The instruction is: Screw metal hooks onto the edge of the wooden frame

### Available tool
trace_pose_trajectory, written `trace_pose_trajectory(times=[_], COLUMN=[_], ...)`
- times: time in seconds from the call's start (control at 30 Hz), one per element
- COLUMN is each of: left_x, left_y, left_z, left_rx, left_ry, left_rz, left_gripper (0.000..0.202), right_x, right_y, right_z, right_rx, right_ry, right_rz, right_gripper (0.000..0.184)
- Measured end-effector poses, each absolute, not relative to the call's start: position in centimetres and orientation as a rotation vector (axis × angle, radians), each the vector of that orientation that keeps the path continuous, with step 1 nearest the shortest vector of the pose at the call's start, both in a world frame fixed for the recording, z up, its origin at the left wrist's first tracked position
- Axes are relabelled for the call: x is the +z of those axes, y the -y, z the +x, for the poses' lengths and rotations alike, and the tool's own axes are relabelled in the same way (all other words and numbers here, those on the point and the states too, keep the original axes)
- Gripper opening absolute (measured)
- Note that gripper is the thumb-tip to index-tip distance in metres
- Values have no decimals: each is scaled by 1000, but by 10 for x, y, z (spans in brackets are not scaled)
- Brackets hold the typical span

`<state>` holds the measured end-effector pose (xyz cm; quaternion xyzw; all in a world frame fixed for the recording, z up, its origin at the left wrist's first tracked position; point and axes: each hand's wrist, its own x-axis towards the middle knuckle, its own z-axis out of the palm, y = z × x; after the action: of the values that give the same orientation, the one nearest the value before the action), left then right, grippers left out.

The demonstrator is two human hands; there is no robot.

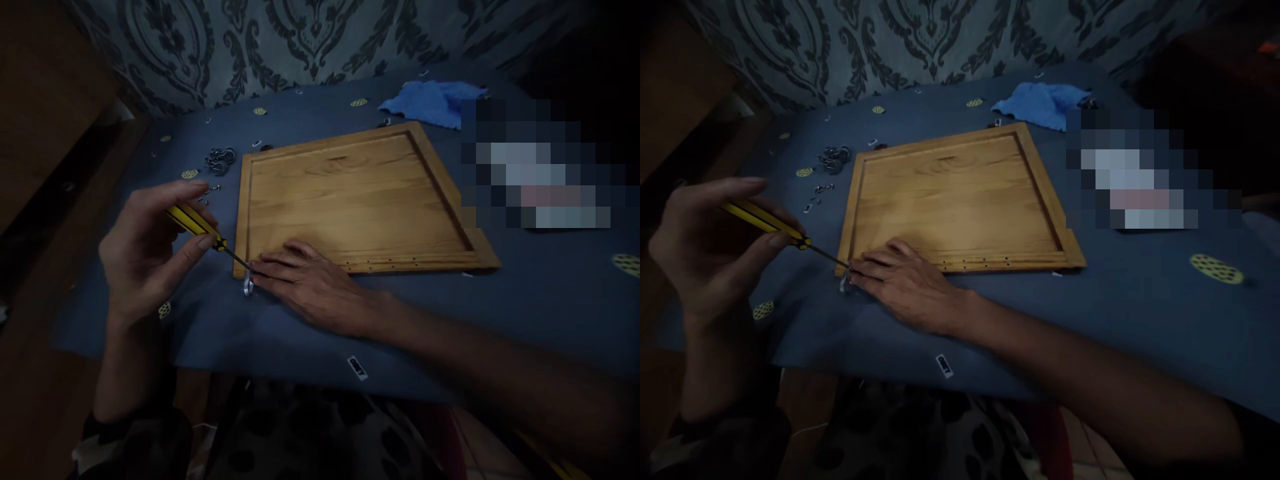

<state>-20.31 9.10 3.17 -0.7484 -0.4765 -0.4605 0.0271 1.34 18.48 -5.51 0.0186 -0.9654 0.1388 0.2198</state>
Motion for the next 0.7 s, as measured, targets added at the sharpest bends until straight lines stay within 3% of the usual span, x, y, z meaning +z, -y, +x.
trace_pose_trajectory(times=[0.7], left_x=[30], left_y=[-90], left_z=[-201], left_rx=[-1442], left_ry=[1478], left_rz=[-2370], left_gripper=[61], right_x=[-55], right_y=[-185], right_z=[13], right_rx=[373], right_ry=[2672], right_rz=[53], right_gripper=[34])
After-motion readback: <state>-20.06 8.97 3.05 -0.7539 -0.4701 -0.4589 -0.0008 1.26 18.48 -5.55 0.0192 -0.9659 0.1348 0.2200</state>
